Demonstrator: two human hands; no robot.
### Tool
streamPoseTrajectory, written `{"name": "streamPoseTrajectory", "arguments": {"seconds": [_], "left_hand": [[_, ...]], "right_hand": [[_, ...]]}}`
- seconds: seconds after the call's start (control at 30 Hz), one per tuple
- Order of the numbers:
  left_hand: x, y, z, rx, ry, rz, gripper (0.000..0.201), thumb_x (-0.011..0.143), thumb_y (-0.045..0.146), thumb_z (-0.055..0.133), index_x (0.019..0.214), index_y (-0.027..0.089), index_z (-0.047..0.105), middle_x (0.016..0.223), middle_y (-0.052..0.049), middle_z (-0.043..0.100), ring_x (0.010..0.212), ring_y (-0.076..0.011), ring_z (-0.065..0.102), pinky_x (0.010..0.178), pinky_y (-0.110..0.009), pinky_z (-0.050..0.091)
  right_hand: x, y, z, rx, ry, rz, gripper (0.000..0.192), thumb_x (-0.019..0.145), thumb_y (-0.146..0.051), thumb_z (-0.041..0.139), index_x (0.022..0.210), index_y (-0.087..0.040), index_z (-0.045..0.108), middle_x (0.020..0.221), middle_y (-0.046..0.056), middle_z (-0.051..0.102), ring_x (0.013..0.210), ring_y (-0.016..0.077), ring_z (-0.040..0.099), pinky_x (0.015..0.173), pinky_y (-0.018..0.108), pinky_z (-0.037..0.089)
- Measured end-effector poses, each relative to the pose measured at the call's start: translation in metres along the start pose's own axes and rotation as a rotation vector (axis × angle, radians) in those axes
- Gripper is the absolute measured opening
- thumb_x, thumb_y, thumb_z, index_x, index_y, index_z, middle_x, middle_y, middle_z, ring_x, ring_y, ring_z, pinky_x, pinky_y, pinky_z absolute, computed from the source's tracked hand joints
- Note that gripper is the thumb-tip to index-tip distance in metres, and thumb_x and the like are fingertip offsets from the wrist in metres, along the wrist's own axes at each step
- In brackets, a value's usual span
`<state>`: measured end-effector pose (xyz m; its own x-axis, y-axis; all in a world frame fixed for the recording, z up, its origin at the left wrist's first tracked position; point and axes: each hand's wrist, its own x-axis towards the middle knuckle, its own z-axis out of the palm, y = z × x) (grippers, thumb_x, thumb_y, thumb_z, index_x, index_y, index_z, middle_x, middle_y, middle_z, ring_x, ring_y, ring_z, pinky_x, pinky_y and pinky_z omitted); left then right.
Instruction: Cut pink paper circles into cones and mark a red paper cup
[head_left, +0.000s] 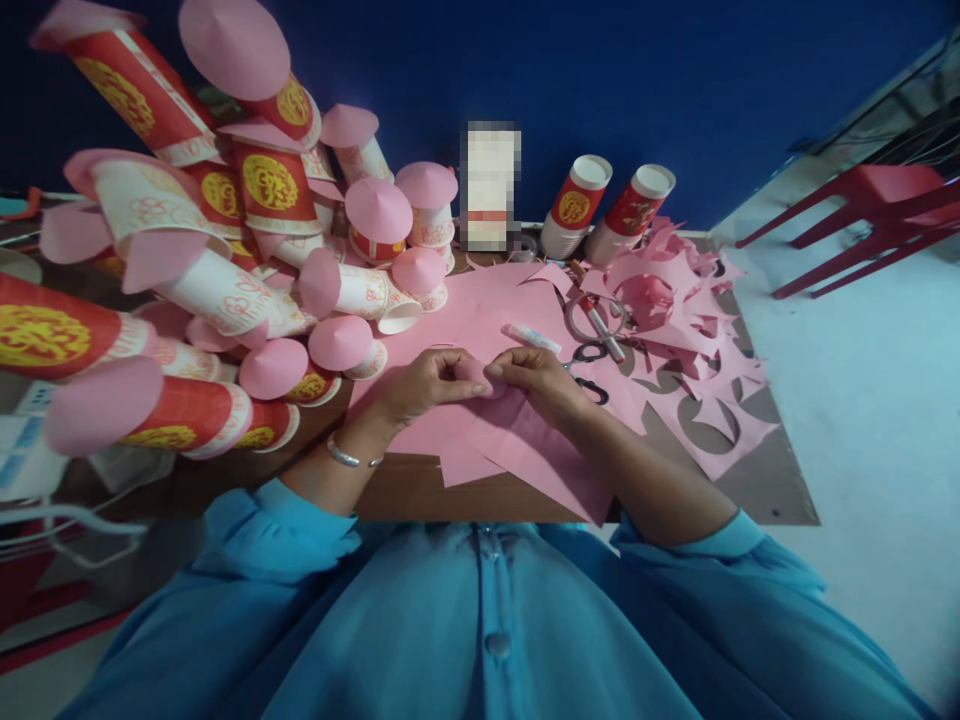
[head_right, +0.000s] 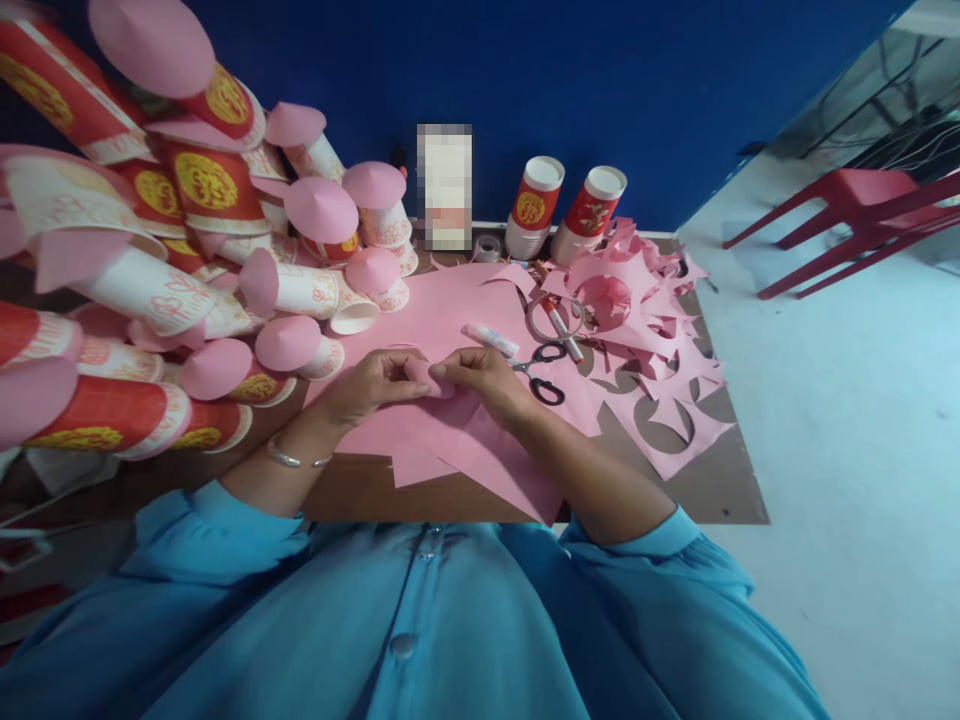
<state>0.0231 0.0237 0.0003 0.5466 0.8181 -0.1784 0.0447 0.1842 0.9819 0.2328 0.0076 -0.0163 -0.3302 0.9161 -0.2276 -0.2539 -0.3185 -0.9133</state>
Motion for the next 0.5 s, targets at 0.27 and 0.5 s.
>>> {"name": "streamPoseTrajectory", "arguments": {"seconds": [0.27,0.5], "left_hand": [[0.0012,-0.0010,-0.0020,-0.040,-0.004,-0.035,0.025,0.074,0.032,0.090,0.080,0.014,0.073,0.080,-0.003,0.071,0.076,-0.0140,0.063,0.069,-0.027,0.048],[0.0002,0.0013,0.0008,-0.133,0.001,-0.061,0.034,0.071,0.040,0.093,0.074,0.016,0.071,0.077,-0.003,0.070,0.075,-0.0150,0.064,0.072,-0.028,0.050]], "right_hand": [[-0.0006,-0.0012,-0.0016,-0.065,0.064,-0.049,0.046,0.077,-0.062,0.089,0.066,-0.020,0.074,0.066,-0.002,0.067,0.067,0.0123,0.057,0.074,0.030,0.047],[-0.0017,-0.0065,0.0016,-0.096,0.059,-0.081,0.036,0.067,-0.051,0.098,0.071,-0.021,0.078,0.071,-0.001,0.071,0.069,0.0131,0.059,0.078,0.033,0.049]]}}
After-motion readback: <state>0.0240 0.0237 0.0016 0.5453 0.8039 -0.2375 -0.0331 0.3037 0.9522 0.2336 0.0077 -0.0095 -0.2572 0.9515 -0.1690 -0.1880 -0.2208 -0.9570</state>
